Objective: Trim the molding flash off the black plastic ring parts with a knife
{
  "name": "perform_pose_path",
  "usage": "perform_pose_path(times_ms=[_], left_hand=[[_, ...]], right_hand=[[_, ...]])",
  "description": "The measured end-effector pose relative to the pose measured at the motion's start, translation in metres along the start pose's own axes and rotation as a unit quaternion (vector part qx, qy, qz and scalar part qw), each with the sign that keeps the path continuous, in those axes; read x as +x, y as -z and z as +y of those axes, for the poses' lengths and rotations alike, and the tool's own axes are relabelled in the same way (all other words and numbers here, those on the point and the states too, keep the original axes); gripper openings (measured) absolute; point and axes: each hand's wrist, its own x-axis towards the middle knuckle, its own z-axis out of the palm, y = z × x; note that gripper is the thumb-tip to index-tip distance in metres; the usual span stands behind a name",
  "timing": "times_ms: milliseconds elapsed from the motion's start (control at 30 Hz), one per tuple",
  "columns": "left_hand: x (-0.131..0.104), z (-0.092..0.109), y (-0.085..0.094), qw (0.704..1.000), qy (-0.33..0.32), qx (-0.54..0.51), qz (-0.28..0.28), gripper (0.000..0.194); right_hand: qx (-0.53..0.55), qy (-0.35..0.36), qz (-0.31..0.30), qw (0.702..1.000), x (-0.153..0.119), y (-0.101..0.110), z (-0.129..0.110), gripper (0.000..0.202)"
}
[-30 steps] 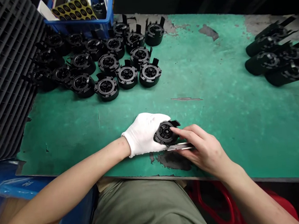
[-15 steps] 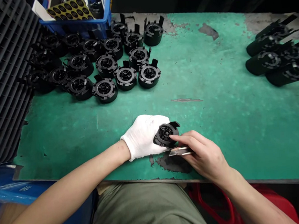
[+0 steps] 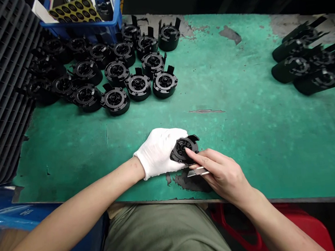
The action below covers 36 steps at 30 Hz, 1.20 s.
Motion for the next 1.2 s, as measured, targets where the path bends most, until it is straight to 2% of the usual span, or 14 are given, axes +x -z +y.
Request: perform_pose_path(times_ms=[100,233,367,533,600,700,800,900,1000,1067,1133,1200], left_hand=[[-0.002,-0.003,-0.002,1.000,-0.006,-0.006,0.009,0.045],[-0.003,-0.002,-0.002,1.000,0.003,-0.009,0.019,0.050],[0.000,0.004,0.002,1.000,0.008,-0.013,0.006,0.038],[0.002,0.003,0.001,1.000,0.001,-0.016,0.007,0.036],[-0.004,0.000,-0.004,1.000,-0.001,-0.010,0.029,0.044],[-0.021,0.000,-0.012,0.994,0.019,0.037,0.105,0.057],[-0.040,0.007,-0.011,0.980,0.050,0.118,0.150,0.051],[-0.048,0.013,-0.007,0.973,0.047,0.168,0.150,0.042],[-0.041,0.007,-0.005,0.975,0.046,0.151,0.156,0.056],[-0.033,-0.001,-0.006,0.980,0.035,0.123,0.153,0.077],[-0.025,-0.009,-0.008,0.986,0.012,0.105,0.125,0.096],[-0.021,-0.014,-0.009,0.992,-0.001,0.098,0.085,0.097]], right_hand=[[0.015,0.015,-0.018,1.000,0.002,0.000,0.000,0.053],[0.007,0.017,0.016,1.000,0.002,-0.003,-0.001,0.055],[0.015,-0.011,0.006,1.000,0.001,-0.002,-0.002,0.055],[0.051,0.022,-0.004,0.998,0.004,-0.002,-0.003,0.036],[0.055,0.015,0.007,0.998,0.004,-0.003,0.000,0.035],[0.051,-0.030,0.030,0.998,0.003,0.001,0.008,0.039],[0.023,-0.060,0.039,0.997,0.004,0.011,0.015,0.044],[0.019,-0.043,0.031,0.998,0.007,0.021,0.011,0.036],[0.030,-0.028,0.022,0.999,0.008,0.020,-0.003,0.027],[0.043,-0.034,0.017,0.998,0.006,0.011,-0.013,0.034],[0.063,-0.056,0.016,0.996,0.004,0.000,-0.019,0.045],[0.085,-0.086,0.016,0.993,0.001,-0.010,-0.021,0.052]])
